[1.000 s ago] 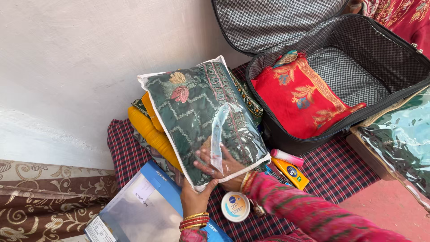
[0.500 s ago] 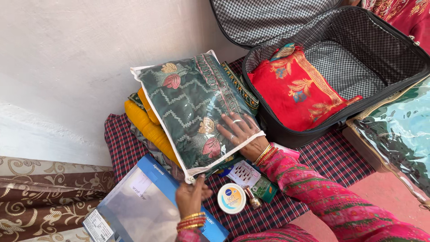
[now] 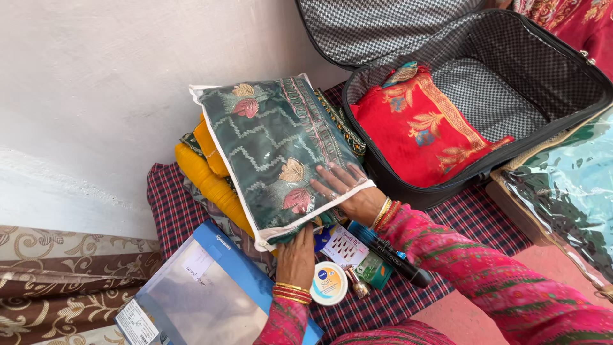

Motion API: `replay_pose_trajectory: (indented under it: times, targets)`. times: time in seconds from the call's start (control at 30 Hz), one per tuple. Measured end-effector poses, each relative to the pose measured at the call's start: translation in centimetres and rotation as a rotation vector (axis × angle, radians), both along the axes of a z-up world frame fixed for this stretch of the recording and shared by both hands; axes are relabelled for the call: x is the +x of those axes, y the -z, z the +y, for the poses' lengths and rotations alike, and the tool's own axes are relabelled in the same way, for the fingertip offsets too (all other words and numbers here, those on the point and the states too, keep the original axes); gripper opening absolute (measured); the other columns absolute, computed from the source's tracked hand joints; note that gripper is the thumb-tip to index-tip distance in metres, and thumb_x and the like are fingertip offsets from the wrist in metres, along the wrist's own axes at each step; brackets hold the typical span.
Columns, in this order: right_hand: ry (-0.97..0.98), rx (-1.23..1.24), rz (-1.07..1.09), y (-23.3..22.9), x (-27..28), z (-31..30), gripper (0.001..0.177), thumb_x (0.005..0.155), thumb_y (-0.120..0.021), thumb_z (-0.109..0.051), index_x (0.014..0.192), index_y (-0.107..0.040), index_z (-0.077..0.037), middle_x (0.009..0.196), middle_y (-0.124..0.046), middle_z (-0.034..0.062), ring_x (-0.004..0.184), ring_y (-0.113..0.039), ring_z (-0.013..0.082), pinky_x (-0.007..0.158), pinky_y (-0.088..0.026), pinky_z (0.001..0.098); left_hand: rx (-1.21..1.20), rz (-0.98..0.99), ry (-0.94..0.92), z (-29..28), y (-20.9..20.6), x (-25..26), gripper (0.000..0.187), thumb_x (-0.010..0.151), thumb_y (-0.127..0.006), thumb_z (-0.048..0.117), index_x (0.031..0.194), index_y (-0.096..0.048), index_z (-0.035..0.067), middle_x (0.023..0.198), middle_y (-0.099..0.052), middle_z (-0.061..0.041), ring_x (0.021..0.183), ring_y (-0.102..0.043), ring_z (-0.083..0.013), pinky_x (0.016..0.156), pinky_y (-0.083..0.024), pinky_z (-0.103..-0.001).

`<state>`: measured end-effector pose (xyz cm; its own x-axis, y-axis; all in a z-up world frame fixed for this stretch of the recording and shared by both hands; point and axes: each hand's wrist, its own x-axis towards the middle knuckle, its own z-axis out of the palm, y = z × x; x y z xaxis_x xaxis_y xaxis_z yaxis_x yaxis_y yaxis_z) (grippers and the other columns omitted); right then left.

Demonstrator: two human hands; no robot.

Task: The person folds a green patterned garment and places it into a vacuum-seal bag, pressing out air and sealing it. Then the person folds a yellow embroidered top and places it on top of the sealed bag. The scene includes a suitcase, toiletries, and other folded clothes.

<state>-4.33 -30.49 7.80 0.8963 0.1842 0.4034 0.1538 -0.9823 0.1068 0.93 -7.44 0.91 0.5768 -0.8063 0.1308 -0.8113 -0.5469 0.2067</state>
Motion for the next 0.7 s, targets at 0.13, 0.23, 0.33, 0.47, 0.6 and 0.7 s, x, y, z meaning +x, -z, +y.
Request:
replay_pose_trajectory:
  times: [0.13, 0.23, 0.33, 0.47, 0.6, 0.7]
  targets:
    - [0.03, 0.018, 0.018, 0.7, 1.0, -0.6, 0.06, 0.094, -0.055, -0.024, 0.152, -0.044, -0.014, 0.156, -0.046, 0.0152, 0.136, -0.053, 0.0355, 0.103, -0.047, 0.0555, -0.28, -0.263, 0.286, 2.1, -1.3, 0.9, 0.04, 0.095, -0.053, 0.015, 0.133, -0.058, 0.003, 0.128, -0.064, -0.011, 0.111, -0.063, -0.027, 0.094, -0.046, -0.044]
    - [0.032, 0.011, 0.002, 0.8, 1.6, -0.1, 0.058, 0.096, -0.053, -0.023, 0.153, -0.044, -0.014, 0.155, -0.046, 0.0161, 0.134, -0.055, 0.036, 0.103, -0.049, 0.0546, -0.248, -0.257, 0.407, 2.1, -1.2, 0.9, 0.035, 0.095, -0.054, 0.014, 0.127, -0.061, 0.003, 0.123, -0.064, -0.011, 0.117, -0.061, -0.0263, 0.099, -0.048, -0.04]
    - [0.051, 0.031, 0.024, 0.3, 2.2, 0.5, 0.056, 0.096, -0.053, -0.025, 0.151, -0.044, -0.015, 0.155, -0.047, 0.0151, 0.132, -0.054, 0.0362, 0.101, -0.046, 0.0562, -0.17, -0.198, 0.332, 0.0, -0.4, 1.5, 0.038, 0.09, -0.056, 0.012, 0.126, -0.063, 0.002, 0.115, -0.064, -0.009, 0.109, -0.061, -0.0243, 0.093, -0.05, -0.038]
    - [-0.04, 0.076, -0.023, -1.0, 0.9, 0.2, 0.063, 0.088, -0.057, -0.02, 0.149, -0.044, -0.01, 0.154, -0.048, 0.0174, 0.138, -0.051, 0.0366, 0.109, -0.042, 0.0571, -0.15, -0.095, 0.231, -2.0, 0.3, 2.4, 0.023, 0.088, -0.058, 0.014, 0.109, -0.065, 0.009, 0.103, -0.063, -0.006, 0.104, -0.062, -0.0235, 0.082, -0.051, -0.038]
    - [-0.304, 0.1, -0.197, -0.6, -3.3, 0.1, 0.049, 0.092, -0.062, -0.016, 0.14, -0.052, -0.008, 0.143, -0.056, 0.0124, 0.132, -0.055, 0.0304, 0.11, -0.042, 0.0519, -0.163, -0.201, 0.258, -1.6, -0.5, 3.1, 0.014, 0.088, -0.059, 0.012, 0.101, -0.062, 0.011, 0.098, -0.061, -0.004, 0.102, -0.062, -0.0214, 0.083, -0.053, -0.035]
    - [-0.429, 0.112, 0.05, 2.4, -5.0, 0.9, 0.047, 0.091, -0.06, -0.015, 0.135, -0.061, 0.001, 0.123, -0.063, 0.0123, 0.116, -0.062, 0.0269, 0.101, -0.049, 0.0392, -0.174, -0.225, 0.292, -1.4, -0.9, 3.3, 0.015, 0.086, -0.061, 0.01, 0.101, -0.062, 0.01, 0.095, -0.06, -0.005, 0.1, -0.064, -0.0218, 0.078, -0.055, -0.034]
